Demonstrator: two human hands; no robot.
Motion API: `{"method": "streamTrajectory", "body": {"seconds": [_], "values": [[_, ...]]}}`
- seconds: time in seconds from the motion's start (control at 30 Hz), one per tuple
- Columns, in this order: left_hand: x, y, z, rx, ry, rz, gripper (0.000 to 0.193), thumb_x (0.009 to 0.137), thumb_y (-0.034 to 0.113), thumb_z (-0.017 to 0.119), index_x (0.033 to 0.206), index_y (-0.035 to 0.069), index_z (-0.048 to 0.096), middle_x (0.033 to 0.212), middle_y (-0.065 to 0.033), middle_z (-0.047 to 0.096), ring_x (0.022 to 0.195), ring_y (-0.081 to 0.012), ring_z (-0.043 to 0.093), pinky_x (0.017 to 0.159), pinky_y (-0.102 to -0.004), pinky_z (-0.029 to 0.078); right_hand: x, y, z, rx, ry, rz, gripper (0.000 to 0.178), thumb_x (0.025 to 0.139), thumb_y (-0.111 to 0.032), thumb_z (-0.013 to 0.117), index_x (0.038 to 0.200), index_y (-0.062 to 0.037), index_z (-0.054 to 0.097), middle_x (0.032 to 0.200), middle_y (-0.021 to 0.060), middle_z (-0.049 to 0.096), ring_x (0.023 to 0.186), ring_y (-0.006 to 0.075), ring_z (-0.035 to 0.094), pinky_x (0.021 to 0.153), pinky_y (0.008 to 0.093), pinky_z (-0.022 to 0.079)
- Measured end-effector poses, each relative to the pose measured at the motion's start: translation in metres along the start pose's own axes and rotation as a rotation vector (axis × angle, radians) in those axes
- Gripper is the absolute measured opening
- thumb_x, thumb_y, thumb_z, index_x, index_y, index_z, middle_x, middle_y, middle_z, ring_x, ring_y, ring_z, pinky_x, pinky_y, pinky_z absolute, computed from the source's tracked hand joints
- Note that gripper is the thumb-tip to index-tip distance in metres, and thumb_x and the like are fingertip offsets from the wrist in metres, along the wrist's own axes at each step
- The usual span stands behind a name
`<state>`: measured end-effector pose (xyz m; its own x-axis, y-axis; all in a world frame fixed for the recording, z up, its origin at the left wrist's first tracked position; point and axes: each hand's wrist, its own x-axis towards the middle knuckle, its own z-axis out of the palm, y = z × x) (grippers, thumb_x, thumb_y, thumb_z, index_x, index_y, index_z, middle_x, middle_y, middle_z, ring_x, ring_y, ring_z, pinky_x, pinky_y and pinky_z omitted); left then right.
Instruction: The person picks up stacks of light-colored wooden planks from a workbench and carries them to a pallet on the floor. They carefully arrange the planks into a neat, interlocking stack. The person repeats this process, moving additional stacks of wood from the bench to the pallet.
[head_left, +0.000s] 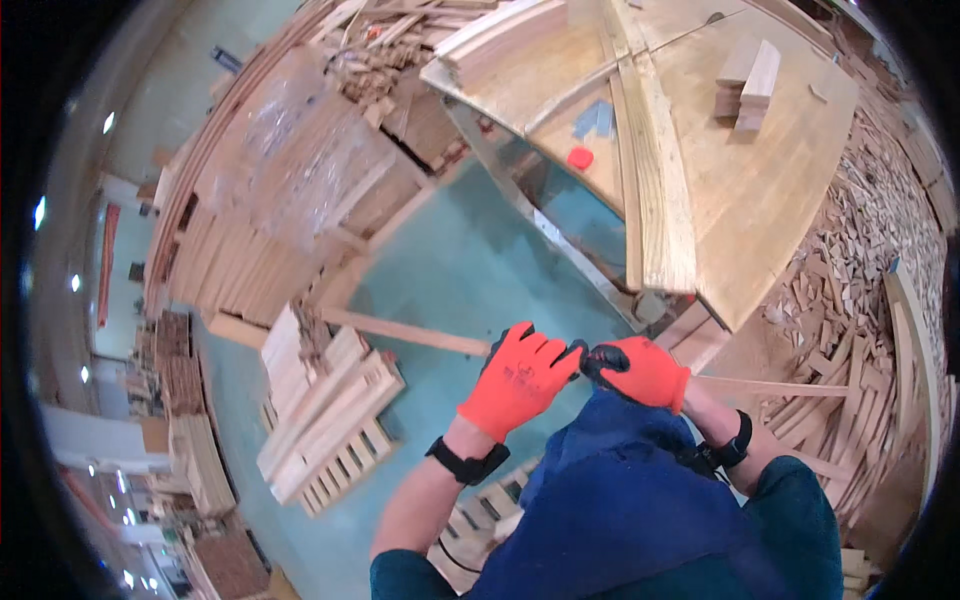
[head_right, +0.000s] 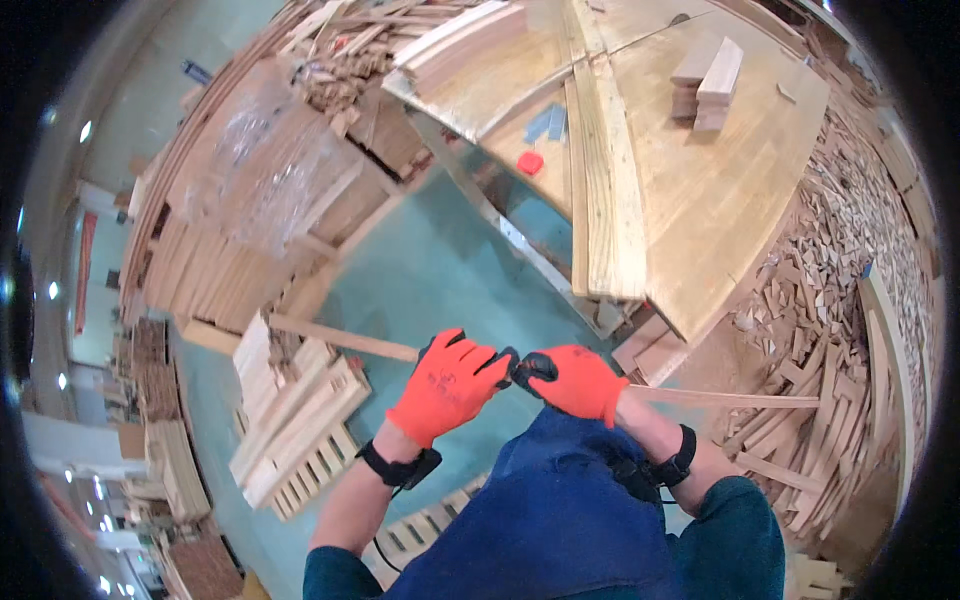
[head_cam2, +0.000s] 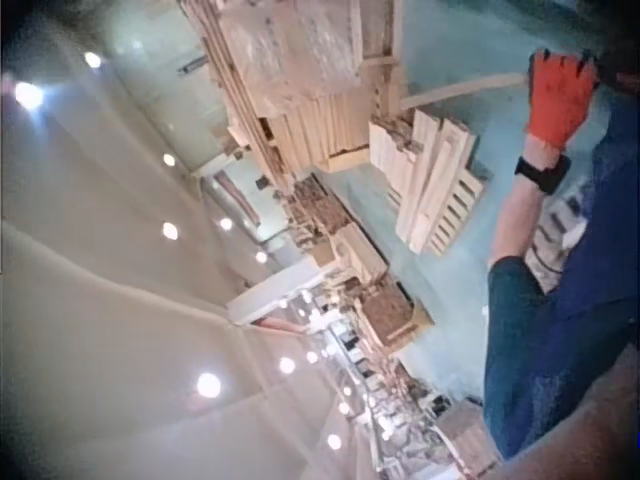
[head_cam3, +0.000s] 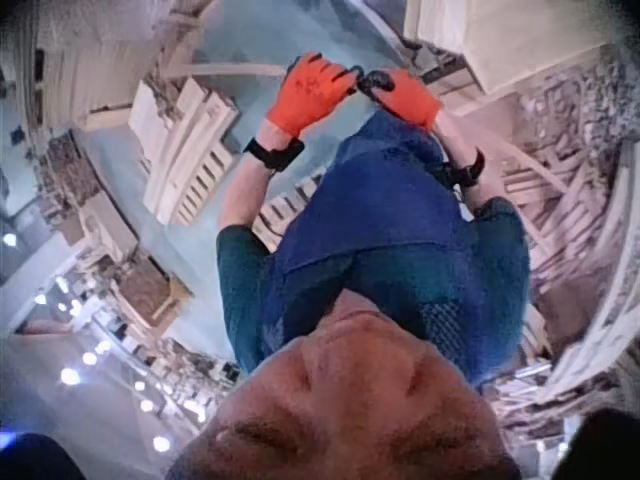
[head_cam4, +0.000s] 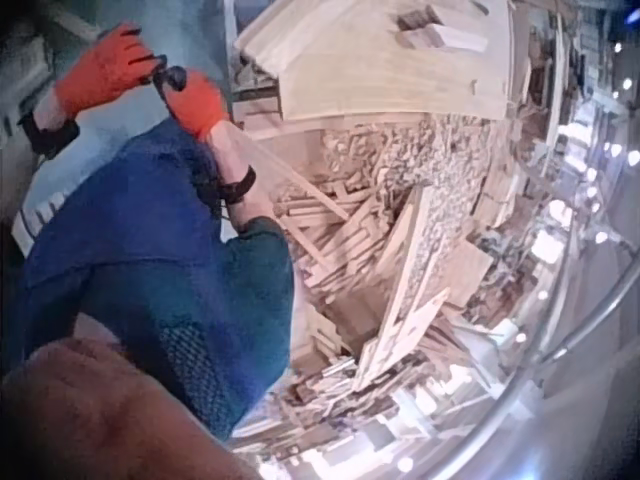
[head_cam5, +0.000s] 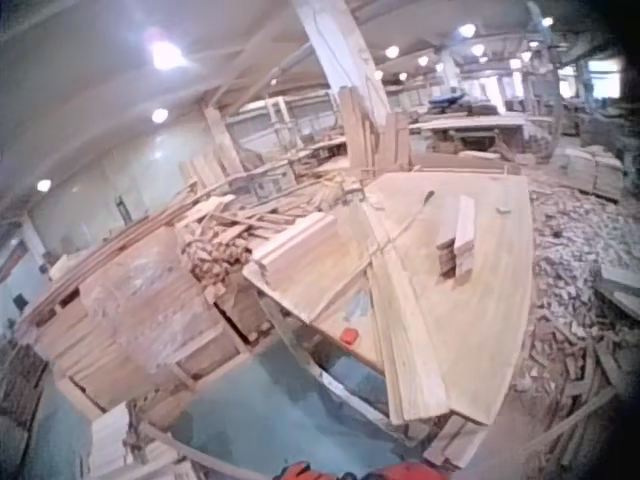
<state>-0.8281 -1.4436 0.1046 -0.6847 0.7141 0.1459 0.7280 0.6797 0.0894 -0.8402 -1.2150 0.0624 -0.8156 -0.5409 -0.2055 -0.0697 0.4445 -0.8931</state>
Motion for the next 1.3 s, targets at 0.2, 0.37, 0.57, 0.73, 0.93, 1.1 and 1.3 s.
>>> {"method": "streamTrajectory", "body": {"seconds": [0.2, 0.37, 0.57, 0.73, 0.93, 1.1, 1.3], "values": [[0.040, -0.107, -0.013, -0.059, 0.010, 0.049, 0.040, 0.076, 0.019, 0.076, 0.114, 0.014, 0.064, 0.100, -0.0019, 0.064, 0.094, -0.0214, 0.062, 0.101, -0.0458, 0.043, 0.092, -0.031, -0.024, -0.019, 0.029, 0.079, 0.026, 0.090, -0.033, 0.059, 0.092, -0.0075, 0.065, 0.077, 0.0109, 0.068, 0.075, 0.0302, 0.065, 0.072, 0.0397, 0.050], [0.091, -0.198, -0.002, -0.087, 0.142, 0.202, 0.042, 0.074, 0.019, 0.078, 0.113, 0.014, 0.065, 0.103, -0.0030, 0.065, 0.096, -0.0221, 0.062, 0.101, -0.0471, 0.043, 0.161, -0.032, -0.045, -0.133, 0.247, 0.130, 0.026, 0.090, -0.035, 0.061, 0.093, -0.0096, 0.067, 0.069, 0.0088, 0.067, 0.068, 0.0259, 0.066, 0.068, 0.0396, 0.051], [0.157, -0.300, -0.022, -0.141, 0.195, 0.428, 0.052, 0.071, 0.020, 0.081, 0.120, 0.014, 0.063, 0.110, -0.0037, 0.064, 0.105, -0.0231, 0.060, 0.104, -0.0509, 0.039, 0.224, -0.071, -0.075, -0.169, 0.502, 0.154, 0.029, 0.092, -0.035, 0.059, 0.093, -0.0073, 0.065, 0.076, 0.0143, 0.066, 0.077, 0.0338, 0.064, 0.071, 0.0409, 0.050], [0.225, -0.336, -0.028, -0.227, 0.154, 0.635, 0.054, 0.073, 0.017, 0.079, 0.124, 0.015, 0.061, 0.112, -0.0034, 0.063, 0.106, -0.0243, 0.059, 0.105, -0.0507, 0.037, 0.238, -0.085, -0.083, -0.182, 0.700, 0.367, 0.023, 0.089, -0.021, 0.061, 0.103, -0.0052, 0.068, 0.091, 0.0165, 0.069, 0.079, 0.0326, 0.063, 0.076, 0.0402, 0.050], [0.309, -0.344, -0.008, -0.269, 0.184, 0.856, 0.047, 0.073, 0.015, 0.078, 0.118, 0.014, 0.063, 0.102, -0.0044, 0.065, 0.097, -0.0249, 0.061, 0.098, -0.0486, 0.042, 0.252, -0.070, -0.111, -0.028, 0.876, 0.421, 0.029, 0.092, -0.033, 0.058, 0.094, -0.0067, 0.068, 0.088, 0.0191, 0.067, 0.084, 0.0399, 0.061, 0.077, 0.0454, 0.048], [0.385, -0.339, 0.015, -0.266, 0.211, 0.952, 0.046, 0.073, 0.017, 0.079, 0.117, 0.016, 0.065, 0.104, -0.0033, 0.065, 0.100, -0.0243, 0.061, 0.100, -0.0496, 0.041, 0.260, -0.034, -0.154, -0.050, 0.988, 0.409, 0.031, 0.093, -0.035, 0.056, 0.093, -0.0062, 0.068, 0.085, 0.0198, 0.066, 0.080, 0.0392, 0.061, 0.073, 0.0455, 0.048], [0.468, -0.356, 0.027, -0.190, 0.149, 1.000, 0.049, 0.072, 0.018, 0.079, 0.119, 0.017, 0.064, 0.106, -0.0025, 0.064, 0.103, -0.0243, 0.060, 0.102, -0.0499, 0.040, 0.284, -0.016, -0.218, -0.005, 0.978, 0.501, 0.030, 0.092, -0.035, 0.056, 0.099, -0.0089, 0.068, 0.091, 0.0175, 0.068, 0.086, 0.0374, 0.064, 0.078, 0.0442, 0.050]]}}
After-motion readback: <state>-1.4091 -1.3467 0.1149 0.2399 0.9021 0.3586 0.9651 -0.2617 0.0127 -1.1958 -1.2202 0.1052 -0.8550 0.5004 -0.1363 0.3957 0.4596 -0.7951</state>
